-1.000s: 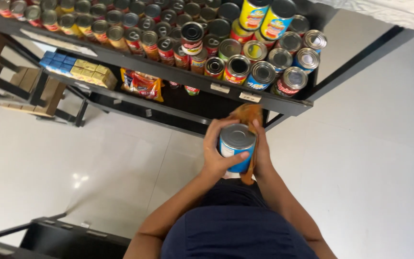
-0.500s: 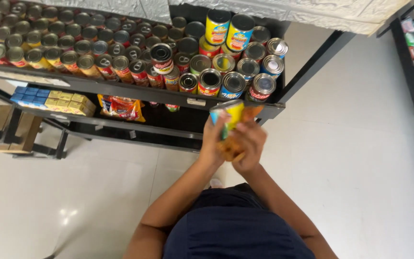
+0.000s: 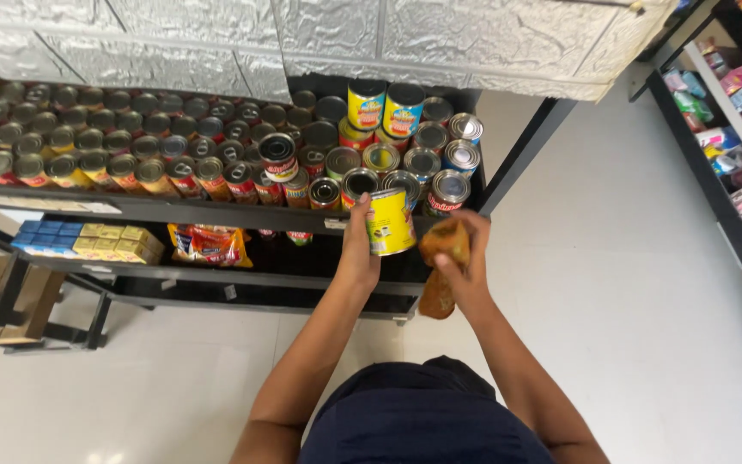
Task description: The recorder wipes canned food items with a cloth and organizes them on store shelves.
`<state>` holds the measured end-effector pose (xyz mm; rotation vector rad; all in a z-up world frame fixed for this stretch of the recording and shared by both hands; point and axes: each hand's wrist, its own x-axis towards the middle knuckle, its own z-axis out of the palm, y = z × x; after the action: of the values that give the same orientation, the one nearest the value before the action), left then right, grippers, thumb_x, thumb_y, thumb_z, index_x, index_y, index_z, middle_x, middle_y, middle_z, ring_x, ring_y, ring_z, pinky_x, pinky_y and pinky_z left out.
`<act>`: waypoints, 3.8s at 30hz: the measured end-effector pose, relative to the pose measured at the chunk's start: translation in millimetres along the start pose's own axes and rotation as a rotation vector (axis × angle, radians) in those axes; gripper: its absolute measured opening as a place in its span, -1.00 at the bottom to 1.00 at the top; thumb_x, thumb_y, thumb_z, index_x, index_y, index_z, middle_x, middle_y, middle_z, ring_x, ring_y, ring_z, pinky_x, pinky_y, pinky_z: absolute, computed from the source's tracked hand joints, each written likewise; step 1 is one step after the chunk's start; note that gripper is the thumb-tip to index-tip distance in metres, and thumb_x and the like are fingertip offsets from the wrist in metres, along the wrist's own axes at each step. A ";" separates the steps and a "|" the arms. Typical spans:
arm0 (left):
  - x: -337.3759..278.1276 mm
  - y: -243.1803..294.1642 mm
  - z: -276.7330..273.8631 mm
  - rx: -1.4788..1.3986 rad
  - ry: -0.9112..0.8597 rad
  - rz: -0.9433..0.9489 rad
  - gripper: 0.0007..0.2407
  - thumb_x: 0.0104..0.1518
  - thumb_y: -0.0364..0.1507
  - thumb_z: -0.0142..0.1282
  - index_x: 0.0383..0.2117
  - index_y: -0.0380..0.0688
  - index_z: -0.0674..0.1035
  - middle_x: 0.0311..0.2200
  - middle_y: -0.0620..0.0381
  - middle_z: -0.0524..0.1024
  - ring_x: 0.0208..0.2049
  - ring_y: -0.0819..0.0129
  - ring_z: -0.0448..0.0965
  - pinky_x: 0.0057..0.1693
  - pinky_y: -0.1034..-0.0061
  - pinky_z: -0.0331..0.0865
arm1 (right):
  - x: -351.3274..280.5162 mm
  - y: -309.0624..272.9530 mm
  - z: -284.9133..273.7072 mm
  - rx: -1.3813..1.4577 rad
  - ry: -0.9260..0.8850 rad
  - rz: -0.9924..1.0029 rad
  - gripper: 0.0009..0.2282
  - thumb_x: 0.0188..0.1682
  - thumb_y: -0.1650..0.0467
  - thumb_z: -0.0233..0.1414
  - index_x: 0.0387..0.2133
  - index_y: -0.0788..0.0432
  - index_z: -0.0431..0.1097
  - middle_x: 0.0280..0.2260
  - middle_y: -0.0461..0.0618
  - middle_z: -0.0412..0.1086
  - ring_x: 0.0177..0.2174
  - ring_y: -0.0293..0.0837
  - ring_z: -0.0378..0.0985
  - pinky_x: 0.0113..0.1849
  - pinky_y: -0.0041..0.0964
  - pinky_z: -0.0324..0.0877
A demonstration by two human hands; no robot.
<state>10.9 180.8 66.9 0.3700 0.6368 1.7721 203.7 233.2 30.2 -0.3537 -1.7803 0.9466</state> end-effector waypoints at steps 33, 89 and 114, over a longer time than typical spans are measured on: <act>188.2 -15.6 -14.3 1.466 0.120 0.996 -0.51 0.01 -0.49 0.28 0.10 -0.17 0.36 0.05 -0.37 0.30 -0.06 -0.36 0.47 0.00 0.04 0.43 | 165.4 68.5 -5.1 -0.460 0.039 0.424 -0.51 -0.40 0.35 0.41 -0.17 0.27 0.50 -0.27 0.13 0.63 -0.34 -0.07 0.68 -0.21 -0.23 0.55; -216.8 197.7 -117.8 1.075 0.500 0.966 -0.80 0.07 -0.63 0.17 -0.17 -0.26 0.51 -0.14 -0.01 0.48 -0.04 0.15 0.52 0.11 0.41 0.37 | 48.4 -116.1 335.4 0.893 -0.530 1.021 -0.62 -0.01 0.28 -0.04 0.11 -0.19 0.15 0.03 -0.08 0.31 0.00 -0.12 0.43 -0.07 -0.20 0.40; -149.0 625.0 -214.6 1.742 0.046 1.254 -0.86 0.06 -0.55 0.23 -0.27 -0.13 0.57 -0.25 0.04 0.50 -0.18 0.10 0.57 -0.10 0.34 0.45 | 333.7 -187.0 590.7 -0.053 -0.202 -0.756 -0.72 -0.30 0.46 0.07 -0.26 0.18 0.50 0.08 0.23 0.19 0.09 0.08 0.30 0.12 -0.05 0.24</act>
<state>-552.7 -131.6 275.7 2.2635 2.2215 1.7249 -424.3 67.1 301.0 0.3853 -1.8990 0.3991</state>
